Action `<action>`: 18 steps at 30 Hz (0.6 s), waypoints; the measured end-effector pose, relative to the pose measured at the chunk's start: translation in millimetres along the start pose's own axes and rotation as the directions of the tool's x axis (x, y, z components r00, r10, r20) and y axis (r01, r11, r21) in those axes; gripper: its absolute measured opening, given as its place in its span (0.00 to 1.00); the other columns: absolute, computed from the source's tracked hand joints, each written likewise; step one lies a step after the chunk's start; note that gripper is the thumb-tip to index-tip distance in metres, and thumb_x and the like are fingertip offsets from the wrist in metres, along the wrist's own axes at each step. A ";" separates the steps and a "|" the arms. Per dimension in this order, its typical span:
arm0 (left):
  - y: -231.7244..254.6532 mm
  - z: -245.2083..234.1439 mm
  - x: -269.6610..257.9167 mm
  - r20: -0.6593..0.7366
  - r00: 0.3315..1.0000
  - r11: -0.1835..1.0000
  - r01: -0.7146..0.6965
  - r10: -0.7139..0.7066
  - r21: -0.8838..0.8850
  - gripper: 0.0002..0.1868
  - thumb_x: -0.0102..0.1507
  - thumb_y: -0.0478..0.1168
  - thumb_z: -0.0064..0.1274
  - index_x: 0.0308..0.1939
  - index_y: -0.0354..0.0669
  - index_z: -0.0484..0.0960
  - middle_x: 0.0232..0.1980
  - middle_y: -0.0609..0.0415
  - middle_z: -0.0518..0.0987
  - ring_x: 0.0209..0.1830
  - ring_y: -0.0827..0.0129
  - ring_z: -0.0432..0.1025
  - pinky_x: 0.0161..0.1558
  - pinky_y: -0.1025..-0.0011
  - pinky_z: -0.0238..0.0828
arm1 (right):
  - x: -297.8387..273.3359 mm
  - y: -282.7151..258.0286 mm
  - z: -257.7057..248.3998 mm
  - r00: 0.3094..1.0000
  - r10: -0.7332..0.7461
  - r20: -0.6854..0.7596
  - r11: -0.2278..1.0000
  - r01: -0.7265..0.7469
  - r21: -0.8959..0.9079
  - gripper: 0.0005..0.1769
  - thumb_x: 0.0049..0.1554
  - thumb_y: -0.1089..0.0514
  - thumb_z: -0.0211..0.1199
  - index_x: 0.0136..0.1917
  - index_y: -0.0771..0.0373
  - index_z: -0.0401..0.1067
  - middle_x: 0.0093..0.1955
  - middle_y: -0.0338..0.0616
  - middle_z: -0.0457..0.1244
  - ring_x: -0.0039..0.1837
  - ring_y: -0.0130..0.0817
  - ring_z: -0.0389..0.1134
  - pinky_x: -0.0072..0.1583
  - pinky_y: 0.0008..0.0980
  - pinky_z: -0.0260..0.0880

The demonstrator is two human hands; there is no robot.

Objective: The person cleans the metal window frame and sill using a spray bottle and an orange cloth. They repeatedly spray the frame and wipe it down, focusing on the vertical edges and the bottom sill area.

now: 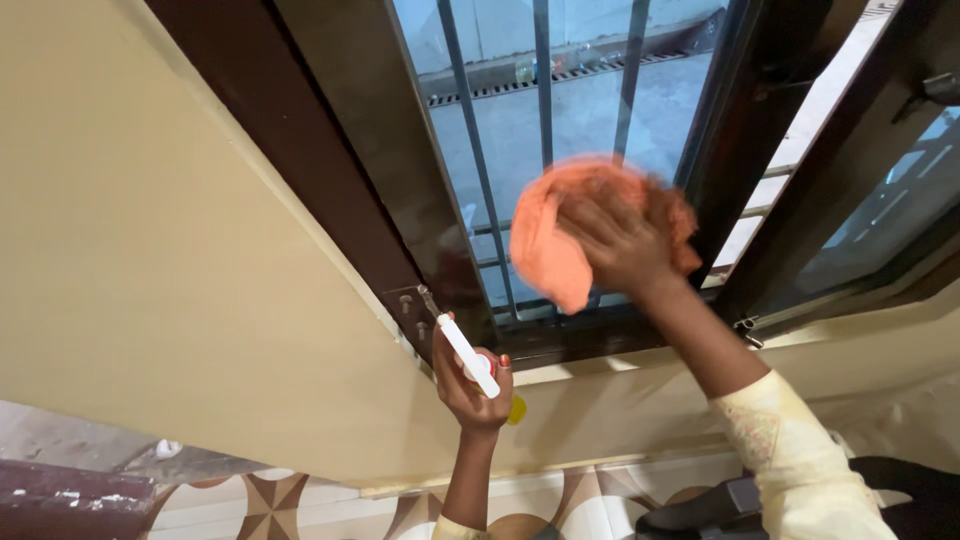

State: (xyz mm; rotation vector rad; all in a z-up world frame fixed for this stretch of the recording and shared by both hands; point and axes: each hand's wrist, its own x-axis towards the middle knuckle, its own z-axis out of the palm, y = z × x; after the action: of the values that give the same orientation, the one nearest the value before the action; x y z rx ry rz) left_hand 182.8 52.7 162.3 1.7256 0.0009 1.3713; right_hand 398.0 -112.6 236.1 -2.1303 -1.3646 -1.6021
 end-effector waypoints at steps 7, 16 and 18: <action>3.0 1.3 1.0 -0.007 1.000 1.000 0.012 -0.013 -0.024 0.43 0.57 0.30 0.58 0.74 0.27 0.56 0.72 0.39 0.69 0.29 0.71 0.74 0.36 0.73 0.75 | 92.4 21.4 -38.5 0.971 0.070 -0.227 0.980 -0.109 -0.166 0.27 0.66 0.45 0.57 0.72 0.59 0.76 0.80 0.51 0.58 0.82 0.56 0.49 0.76 0.75 0.38; 7.9 -1.6 -9.1 -0.060 0.998 0.997 0.033 -0.029 0.065 0.44 0.56 0.30 0.58 0.76 0.31 0.59 0.33 0.57 0.75 0.27 0.72 0.72 0.39 0.72 0.75 | -0.7 -39.3 -4.7 0.986 -0.164 -0.039 0.983 0.161 -0.087 0.25 0.58 0.48 0.59 0.68 0.42 0.76 0.78 0.28 0.60 0.82 0.35 0.54 0.80 0.64 0.32; 9.2 0.7 -10.0 -0.068 0.997 0.996 0.039 -0.033 0.077 0.44 0.55 0.31 0.58 0.74 0.30 0.59 0.40 0.53 0.78 0.27 0.72 0.73 0.37 0.73 0.75 | 4.6 -27.3 -8.0 0.994 -0.092 -0.059 0.995 0.089 -0.045 0.23 0.60 0.46 0.60 0.68 0.46 0.77 0.78 0.32 0.60 0.82 0.40 0.53 0.79 0.67 0.34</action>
State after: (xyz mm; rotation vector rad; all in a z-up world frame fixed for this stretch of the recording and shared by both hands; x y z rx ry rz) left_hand 174.9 41.8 160.3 1.7352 0.1236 1.4177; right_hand 372.8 -99.0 232.9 -2.0513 -1.4399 -1.7297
